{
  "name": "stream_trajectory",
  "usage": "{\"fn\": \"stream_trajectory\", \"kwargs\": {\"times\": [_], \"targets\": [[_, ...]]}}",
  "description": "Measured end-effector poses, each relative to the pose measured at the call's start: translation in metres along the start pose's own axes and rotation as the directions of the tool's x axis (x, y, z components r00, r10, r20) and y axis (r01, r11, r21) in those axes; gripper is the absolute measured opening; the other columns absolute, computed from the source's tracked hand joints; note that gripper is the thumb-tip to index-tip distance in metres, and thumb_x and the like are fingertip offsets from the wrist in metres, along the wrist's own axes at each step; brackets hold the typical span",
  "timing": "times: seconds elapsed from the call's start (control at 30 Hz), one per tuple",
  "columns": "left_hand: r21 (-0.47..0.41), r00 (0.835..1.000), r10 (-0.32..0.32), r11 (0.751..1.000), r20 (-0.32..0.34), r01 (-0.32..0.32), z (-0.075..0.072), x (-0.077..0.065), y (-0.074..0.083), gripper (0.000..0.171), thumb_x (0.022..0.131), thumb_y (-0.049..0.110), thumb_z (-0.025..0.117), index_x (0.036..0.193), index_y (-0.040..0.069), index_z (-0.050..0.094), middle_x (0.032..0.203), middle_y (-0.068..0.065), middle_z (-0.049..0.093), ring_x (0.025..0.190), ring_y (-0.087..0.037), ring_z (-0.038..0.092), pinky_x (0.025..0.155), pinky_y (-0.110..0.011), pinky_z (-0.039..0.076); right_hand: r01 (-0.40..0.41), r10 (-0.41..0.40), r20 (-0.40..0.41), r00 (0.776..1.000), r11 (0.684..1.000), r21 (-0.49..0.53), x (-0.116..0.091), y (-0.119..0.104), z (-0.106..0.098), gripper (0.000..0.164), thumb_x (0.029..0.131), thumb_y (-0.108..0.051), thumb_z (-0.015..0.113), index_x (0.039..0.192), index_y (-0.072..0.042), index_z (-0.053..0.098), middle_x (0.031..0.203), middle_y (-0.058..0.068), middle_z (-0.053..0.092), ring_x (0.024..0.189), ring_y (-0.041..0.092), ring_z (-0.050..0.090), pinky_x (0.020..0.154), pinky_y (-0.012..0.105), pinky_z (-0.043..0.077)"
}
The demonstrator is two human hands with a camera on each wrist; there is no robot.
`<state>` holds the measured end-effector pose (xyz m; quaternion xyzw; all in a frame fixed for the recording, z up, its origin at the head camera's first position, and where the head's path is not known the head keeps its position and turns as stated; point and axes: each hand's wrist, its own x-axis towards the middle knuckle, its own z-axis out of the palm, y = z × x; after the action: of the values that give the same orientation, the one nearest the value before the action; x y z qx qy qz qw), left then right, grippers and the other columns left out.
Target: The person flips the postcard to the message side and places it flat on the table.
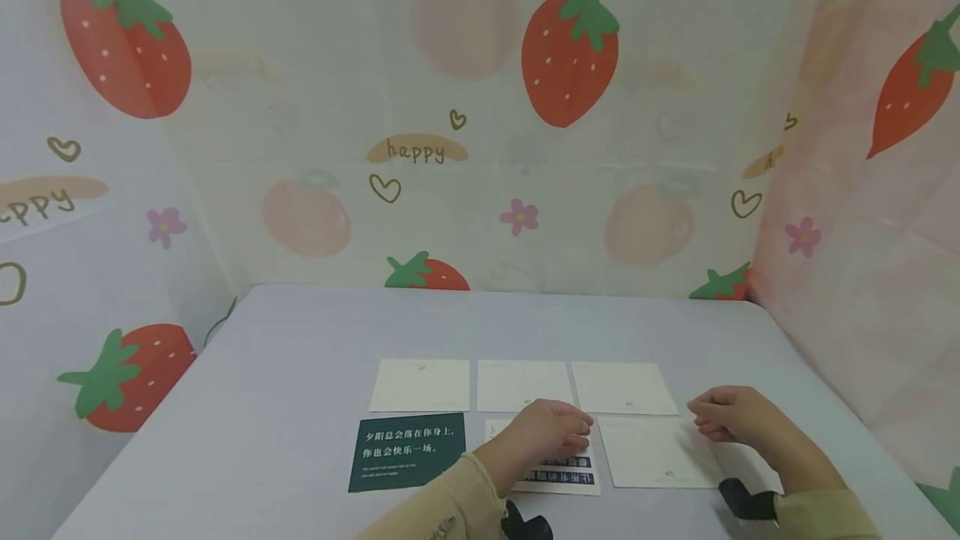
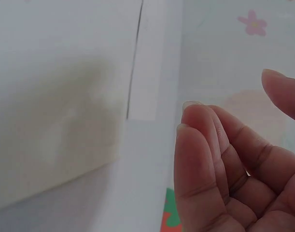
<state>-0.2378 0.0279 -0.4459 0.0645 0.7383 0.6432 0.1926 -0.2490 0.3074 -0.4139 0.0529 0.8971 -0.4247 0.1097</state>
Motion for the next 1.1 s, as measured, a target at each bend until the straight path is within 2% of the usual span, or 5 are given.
{"fn": "stream_trajectory", "kwargs": {"times": [0.2, 0.33, 0.63, 0.83, 1.1], "targets": [[0.049, 0.999, -0.003, 0.999, -0.052, 0.006, -0.014, -0.001, 0.003, 0.023, 0.086, 0.017, 0.058, 0.102, 0.003, 0.067, 0.092, -0.005, 0.068, 0.081, -0.015, 0.066, 0.069, -0.025, 0.054, 0.048, -0.048, 0.006, 0.999, 0.999, 0.006, 0.001, -0.019, 0.009, 0.038, 0.089, -0.024, 0.059, 0.106, 0.009, 0.058, 0.085, 0.010, 0.063, 0.075, 0.017, 0.062, 0.065, 0.027, 0.053], [0.044, 0.999, -0.002, 0.999, -0.041, 0.003, -0.022, -0.004, 0.003, 0.025, 0.086, 0.018, 0.058, 0.104, 0.002, 0.066, 0.093, -0.008, 0.068, 0.083, -0.016, 0.066, 0.071, -0.026, 0.054, 0.058, -0.058, 0.019, 0.998, 0.998, 0.022, 0.003, -0.029, 0.017, 0.037, 0.088, -0.024, 0.060, 0.104, 0.009, 0.058, 0.084, 0.010, 0.063, 0.074, 0.018, 0.062, 0.065, 0.027, 0.053], [0.095, 0.999, 0.003, 0.995, -0.053, 0.002, -0.038, -0.011, 0.004, 0.026, 0.086, 0.016, 0.057, 0.105, 0.000, 0.065, 0.093, -0.007, 0.067, 0.083, -0.016, 0.066, 0.072, -0.027, 0.054, 0.082, -0.082, 0.023, 0.996, 0.996, 0.020, 0.007, -0.049, 0.034, 0.033, 0.089, -0.023, 0.058, 0.103, 0.007, 0.059, 0.086, 0.012, 0.064, 0.075, 0.020, 0.063, 0.066, 0.029, 0.054], [0.120, 0.998, 0.001, 0.993, -0.070, 0.007, -0.049, -0.018, 0.002, 0.026, 0.086, 0.016, 0.057, 0.106, 0.000, 0.065, 0.096, -0.009, 0.067, 0.084, -0.018, 0.066, 0.073, -0.028, 0.054, 0.118, -0.119, 0.007, 0.993, 0.989, 0.084, 0.008, -0.057, 0.048, 0.030, 0.089, -0.018, 0.059, 0.102, 0.008, 0.059, 0.088, 0.014, 0.065, 0.075, 0.021, 0.064, 0.067, 0.029, 0.054], [0.159, 0.995, -0.002, 0.987, -0.101, 0.018, -0.068, -0.029, 0.000, 0.027, 0.087, 0.015, 0.056, 0.106, -0.001, 0.065, 0.098, -0.011, 0.066, 0.086, -0.020, 0.065, 0.075, -0.032, 0.053, 0.083, -0.084, 0.006, 0.996, 0.989, 0.125, 0.008, -0.062, 0.065, 0.027, 0.088, -0.018, 0.060, 0.100, 0.006, 0.059, 0.086, 0.013, 0.065, 0.075, 0.021, 0.064, 0.067, 0.029, 0.054]]}}
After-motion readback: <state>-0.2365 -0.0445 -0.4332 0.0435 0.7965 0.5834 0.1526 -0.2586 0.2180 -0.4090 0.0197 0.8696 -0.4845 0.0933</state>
